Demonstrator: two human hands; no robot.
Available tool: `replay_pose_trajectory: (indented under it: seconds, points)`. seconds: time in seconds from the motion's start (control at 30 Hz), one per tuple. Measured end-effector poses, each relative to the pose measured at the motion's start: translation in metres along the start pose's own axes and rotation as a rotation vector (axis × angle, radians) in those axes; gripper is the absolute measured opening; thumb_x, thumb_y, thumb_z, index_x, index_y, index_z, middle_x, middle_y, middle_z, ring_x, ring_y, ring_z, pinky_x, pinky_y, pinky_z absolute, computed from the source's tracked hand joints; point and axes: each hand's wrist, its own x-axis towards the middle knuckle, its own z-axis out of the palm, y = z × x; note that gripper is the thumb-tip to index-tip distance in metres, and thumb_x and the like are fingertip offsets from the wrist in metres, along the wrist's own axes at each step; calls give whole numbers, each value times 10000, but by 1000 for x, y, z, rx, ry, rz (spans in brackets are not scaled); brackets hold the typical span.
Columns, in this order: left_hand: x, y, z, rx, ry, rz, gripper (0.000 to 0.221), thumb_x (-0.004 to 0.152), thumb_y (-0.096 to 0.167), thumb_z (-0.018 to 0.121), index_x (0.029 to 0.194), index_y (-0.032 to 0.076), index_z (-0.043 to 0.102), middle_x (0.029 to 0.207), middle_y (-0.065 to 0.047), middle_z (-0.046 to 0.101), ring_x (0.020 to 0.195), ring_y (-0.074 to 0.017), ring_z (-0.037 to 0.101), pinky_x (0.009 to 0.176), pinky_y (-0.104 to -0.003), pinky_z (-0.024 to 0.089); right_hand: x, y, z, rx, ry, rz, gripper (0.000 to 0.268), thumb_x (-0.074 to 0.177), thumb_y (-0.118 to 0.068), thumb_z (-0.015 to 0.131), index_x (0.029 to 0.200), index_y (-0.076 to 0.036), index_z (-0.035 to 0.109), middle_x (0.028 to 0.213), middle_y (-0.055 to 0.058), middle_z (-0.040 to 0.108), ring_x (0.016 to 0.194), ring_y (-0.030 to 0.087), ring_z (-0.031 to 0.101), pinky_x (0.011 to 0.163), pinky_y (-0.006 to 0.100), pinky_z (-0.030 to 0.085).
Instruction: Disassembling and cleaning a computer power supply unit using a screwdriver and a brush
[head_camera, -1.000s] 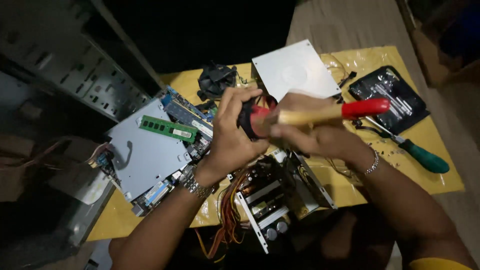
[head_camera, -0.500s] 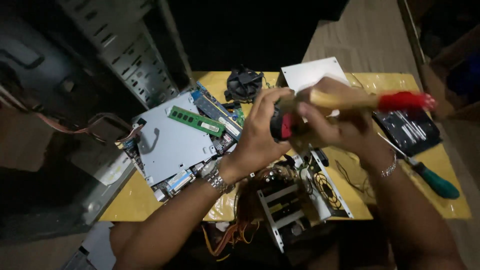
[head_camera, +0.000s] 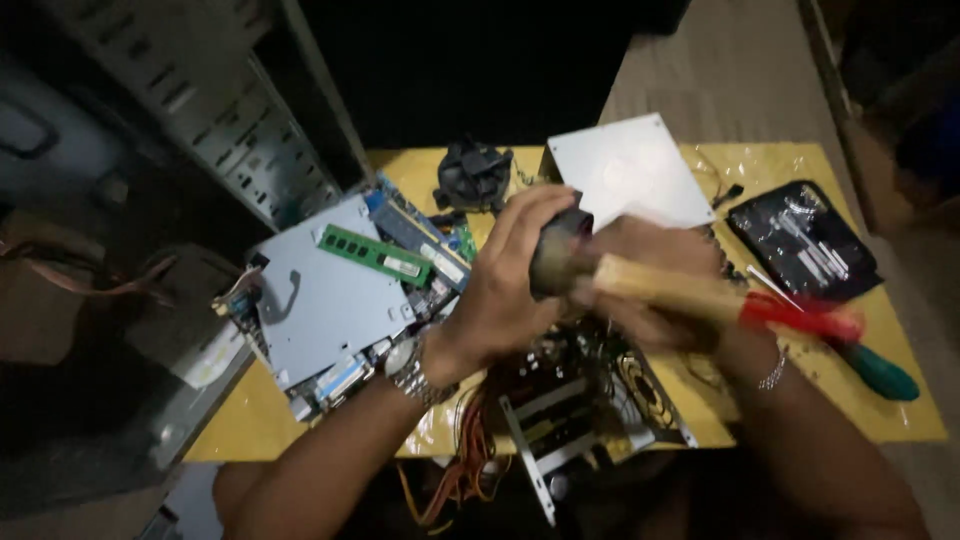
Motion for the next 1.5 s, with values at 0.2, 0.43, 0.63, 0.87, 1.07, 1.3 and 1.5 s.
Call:
replay_pose_trajectory:
  seconds: [0.2,0.43,0.63,0.87,1.07,1.3,1.5]
  points:
    - [1,8,-9,40,37,-21,721,693,77,783,1351,-28,508,1427,-208,506,1298,-452,544,1108,-554,458,-16,21,5,-194,-31,18,406,850,-279,824,1222,-141,741,1244,20,622,1020,216,715,954,275,527]
    - [-11,-2,-8,-75,-29,-130,787,713,189,822,1369,-17,438,1389,-248,542,1278,-462,583,1107,-549,469,-10,14,8,143,-146,-94,379,825,-231,806,1135,-29,720,1076,143,656,664,177,691,608,278,590]
    - [-8,7,-15,-81,-36,-148,813,722,258,850,1359,-11,422,1362,-267,511,1294,-512,533,1118,-597,435,9,-7,0,97,-283,-123,325,883,-238,754,1079,20,723,1012,168,675,570,248,673,531,346,579]
    - [-3,13,-13,-151,-42,-260,789,677,93,792,1350,17,388,1366,-286,486,1320,-524,505,1128,-596,411,2,6,2,72,-171,-93,285,854,-159,790,1102,-21,758,988,165,699,630,296,706,583,356,574]
    - [-9,6,-1,-375,43,-309,768,660,-17,734,1348,16,396,1462,-242,495,1387,-437,490,1155,-508,425,22,-16,-10,360,-198,42,136,821,54,734,951,91,722,733,227,674,408,218,580,362,301,490]
    - [5,23,-14,-442,152,-251,703,683,-52,754,1283,-24,389,1488,-274,460,1373,-453,489,1113,-506,472,17,-16,-14,313,-193,98,150,855,8,729,996,55,712,779,200,702,472,221,618,395,289,510]
    - [3,16,-8,-402,146,-232,679,683,-12,842,1225,-15,434,1469,-230,520,1398,-407,497,1155,-450,434,34,-30,-2,-89,-22,-57,177,934,-53,680,1069,26,762,888,141,745,708,202,632,540,280,520]
